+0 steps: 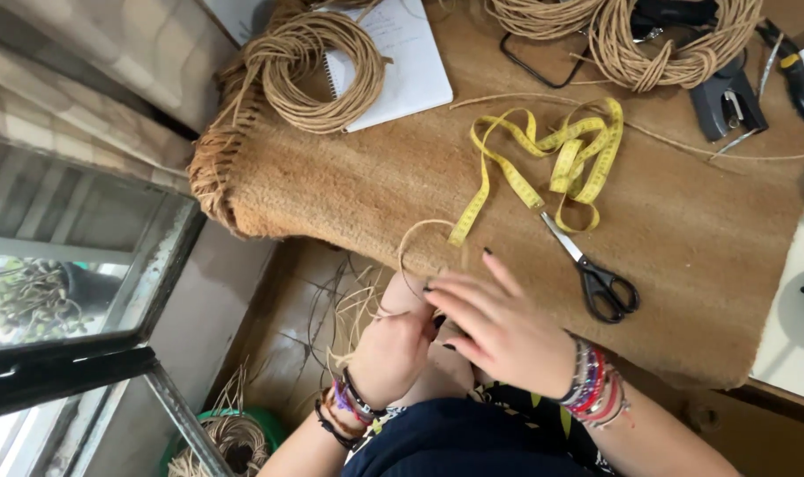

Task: Measuring, cutting, and winding twine into circular bundles using a measuring tape and scissors

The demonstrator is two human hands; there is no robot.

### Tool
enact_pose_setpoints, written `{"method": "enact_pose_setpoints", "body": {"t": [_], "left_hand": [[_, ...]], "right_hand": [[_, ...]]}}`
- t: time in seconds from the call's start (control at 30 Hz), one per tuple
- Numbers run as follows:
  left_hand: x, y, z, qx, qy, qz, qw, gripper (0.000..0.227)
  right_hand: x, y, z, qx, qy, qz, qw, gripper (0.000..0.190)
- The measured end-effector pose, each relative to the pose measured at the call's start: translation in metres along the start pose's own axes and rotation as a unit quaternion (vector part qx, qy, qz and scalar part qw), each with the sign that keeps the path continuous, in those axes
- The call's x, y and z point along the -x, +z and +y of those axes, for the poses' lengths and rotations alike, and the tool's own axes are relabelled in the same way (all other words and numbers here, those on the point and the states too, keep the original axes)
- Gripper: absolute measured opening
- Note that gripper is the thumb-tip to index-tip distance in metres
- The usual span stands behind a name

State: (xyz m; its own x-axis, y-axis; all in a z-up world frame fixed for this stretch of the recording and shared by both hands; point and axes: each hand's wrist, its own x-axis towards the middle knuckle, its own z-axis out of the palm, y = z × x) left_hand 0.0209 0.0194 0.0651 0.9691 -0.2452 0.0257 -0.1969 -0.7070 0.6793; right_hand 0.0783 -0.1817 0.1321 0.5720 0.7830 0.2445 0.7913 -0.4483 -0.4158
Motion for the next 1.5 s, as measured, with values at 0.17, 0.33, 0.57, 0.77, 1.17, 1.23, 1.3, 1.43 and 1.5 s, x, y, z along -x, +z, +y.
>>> {"method": "enact_pose_setpoints", "body": {"t": [0.17,0.33,0.57,0.77,1.17,1.23,1.3,1.43,1.5], "left_hand": [[0.012,-0.034,0.019,-0.141,0.083,-0.05,0.985,0.007],[0.02,-0.041,0.004,-0.233,0.132,0.028,0.963,0.001],[0.028,-0.07,-0.032,-0.304,0.062,0.073,0.948,0.018],[0.045,-0.076,-0.08,-0.287,-0.123,0.028,0.949,0.014],[0.047,-0.055,0.116,-0.232,0.213,0.005,0.949,0.079],[0.054,-0.025,0.094,-0.247,0.18,0.078,0.949,0.047],[0.058,-0.008,0.063,-0.257,0.149,0.145,0.944,0.025],[0.064,-0.043,0.006,-0.317,0.094,0.103,0.938,0.011],[0.065,-0.067,-0.029,-0.294,0.049,0.102,0.949,0.019]], "right_hand": [[0.022,0.015,-0.003,-0.153,0.135,-0.104,0.974,0.016],[0.075,0.004,0.007,-0.187,0.245,-0.134,0.942,0.019],[0.193,-0.038,0.04,0.053,0.331,-0.238,0.912,0.042],[0.257,-0.06,0.044,0.06,0.455,-0.254,0.851,0.04],[0.096,0.025,-0.045,0.102,0.186,-0.125,0.969,0.022],[0.086,0.014,-0.046,0.076,0.171,-0.1,0.977,0.017],[0.097,0.01,-0.027,0.049,0.162,-0.075,0.983,0.014],[0.15,-0.005,0.026,-0.01,0.229,-0.114,0.967,0.041],[0.166,-0.025,0.036,-0.013,0.245,-0.115,0.963,0.041]]}}
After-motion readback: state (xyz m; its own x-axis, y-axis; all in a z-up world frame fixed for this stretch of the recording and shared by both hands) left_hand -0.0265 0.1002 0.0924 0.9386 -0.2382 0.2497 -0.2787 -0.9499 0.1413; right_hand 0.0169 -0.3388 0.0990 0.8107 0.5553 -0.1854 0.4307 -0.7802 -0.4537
